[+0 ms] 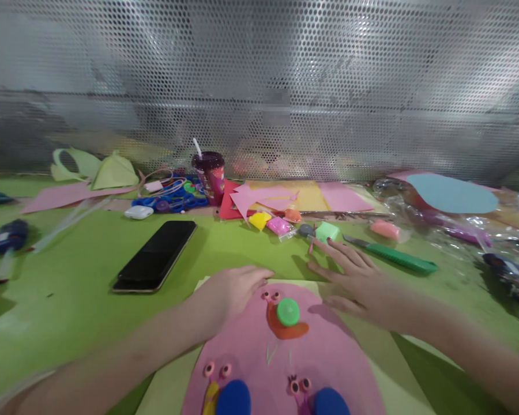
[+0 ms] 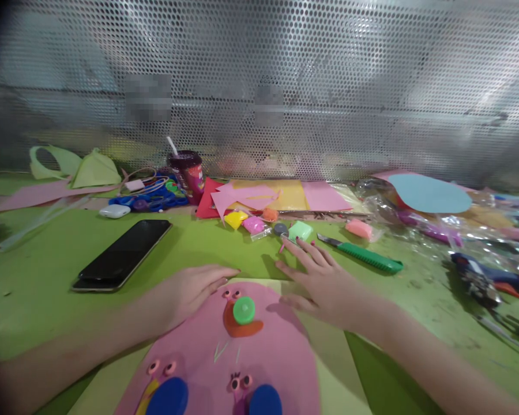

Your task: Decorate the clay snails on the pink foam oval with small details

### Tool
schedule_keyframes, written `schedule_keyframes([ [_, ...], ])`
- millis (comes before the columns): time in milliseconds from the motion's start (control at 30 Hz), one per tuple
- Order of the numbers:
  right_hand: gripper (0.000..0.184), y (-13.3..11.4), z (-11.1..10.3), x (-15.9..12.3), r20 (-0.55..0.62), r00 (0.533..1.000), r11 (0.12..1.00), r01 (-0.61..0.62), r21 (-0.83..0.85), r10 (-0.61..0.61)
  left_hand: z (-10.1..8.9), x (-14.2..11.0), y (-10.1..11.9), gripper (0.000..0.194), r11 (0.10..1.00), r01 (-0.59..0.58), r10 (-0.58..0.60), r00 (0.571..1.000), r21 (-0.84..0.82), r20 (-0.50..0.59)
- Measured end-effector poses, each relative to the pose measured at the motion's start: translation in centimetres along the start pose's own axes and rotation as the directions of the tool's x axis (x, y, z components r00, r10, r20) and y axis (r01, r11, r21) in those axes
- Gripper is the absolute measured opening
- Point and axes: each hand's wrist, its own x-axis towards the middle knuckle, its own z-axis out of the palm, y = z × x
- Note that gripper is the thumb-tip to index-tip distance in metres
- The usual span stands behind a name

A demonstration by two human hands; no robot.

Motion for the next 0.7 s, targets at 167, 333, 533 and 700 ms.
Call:
schedule_keyframes([
  [167,0.063,0.0,0.3,0.7,0.074,0.996,0.999,-0.042,0.005,0.041,-0.1,0.1,0.4,0.04,0.998,0.029,-0.031,0.999,0.06,0.029],
  [333,0.047,0.6,-1.4,-0.5,0.075,0.997,0.997,0.003,0.08,-0.009,-0.2,0.1,0.5,0.038,0.995,0.038,-0.042,0.998,0.092,0.046],
  [533,0.035,1.2,-1.4,-0.1,-0.079,0.997,0.994,0.027,0.105,-0.019,-0.1,0.0,0.3,0.039,0.996,0.011,-0.016,0.998,0.093,0.057],
  [700,0.026,1.3,0.3,0.7,-0.296,0.952,0.996,0.086,0.006,-0.081,-0.2,0.0,0.3,0.039,0.993,0.021,-0.03,0.997,0.117,0.075],
])
